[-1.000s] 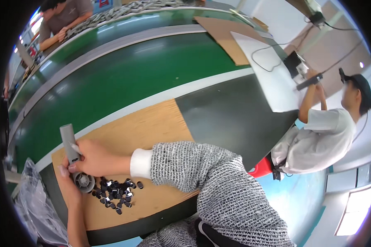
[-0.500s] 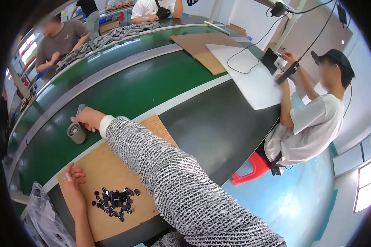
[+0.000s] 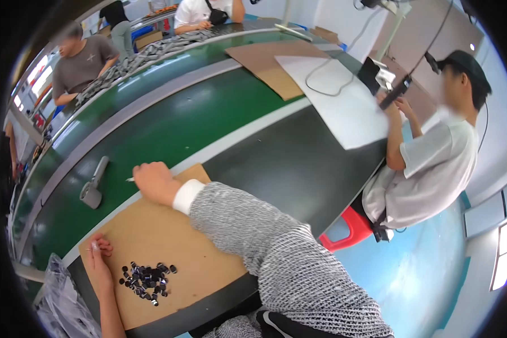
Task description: Assembling small electronic components into a plastic housing and marking them with a pen on a production line.
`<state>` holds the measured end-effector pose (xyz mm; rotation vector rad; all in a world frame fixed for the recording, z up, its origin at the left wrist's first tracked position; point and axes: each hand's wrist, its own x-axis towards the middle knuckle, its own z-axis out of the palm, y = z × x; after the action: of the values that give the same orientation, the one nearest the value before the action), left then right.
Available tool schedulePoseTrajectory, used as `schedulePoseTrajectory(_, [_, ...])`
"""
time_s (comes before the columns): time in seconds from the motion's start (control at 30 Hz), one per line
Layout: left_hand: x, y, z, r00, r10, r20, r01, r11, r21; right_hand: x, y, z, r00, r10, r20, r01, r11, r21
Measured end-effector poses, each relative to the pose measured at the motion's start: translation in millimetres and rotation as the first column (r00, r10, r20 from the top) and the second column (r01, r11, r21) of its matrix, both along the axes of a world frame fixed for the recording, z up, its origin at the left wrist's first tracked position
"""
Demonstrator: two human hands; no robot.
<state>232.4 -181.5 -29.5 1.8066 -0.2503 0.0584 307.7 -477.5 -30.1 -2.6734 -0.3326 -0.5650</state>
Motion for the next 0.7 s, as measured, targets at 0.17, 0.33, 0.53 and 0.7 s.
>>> schedulePoseTrajectory(0.17, [-1.7, -13.8, 7.9, 0.995, 0.073, 0.069, -0.079, 0.994, 0.080, -2.5, -10.2, 5.0, 1.000, 0.006, -0.001, -0.006, 0.999, -0.038])
schedulePoseTrajectory(0.33, [-27.4, -7.5, 41.4, 0.931, 0.196, 0.309, -0.345, 0.753, 0.560, 8.0, 30.1, -1.1, 0.979, 0.108, 0.174, -0.109, 0.994, -0.008])
schedulePoseTrajectory(0.53, [-112.1, 1.4, 85.6, 0.613, 0.093, 0.784, -0.617, 0.677, 0.402, -9.9, -20.4, 3.5, 1.000, 0.003, 0.001, -0.003, 0.999, 0.043])
schedulePoseTrajectory(0.7, [-214.5, 133.6, 127.7, 0.272, 0.480, 0.834, -0.947, -0.021, 0.321, -12.5, 8.8, 2.8, 0.998, 0.069, -0.011, -0.069, 0.998, 0.001])
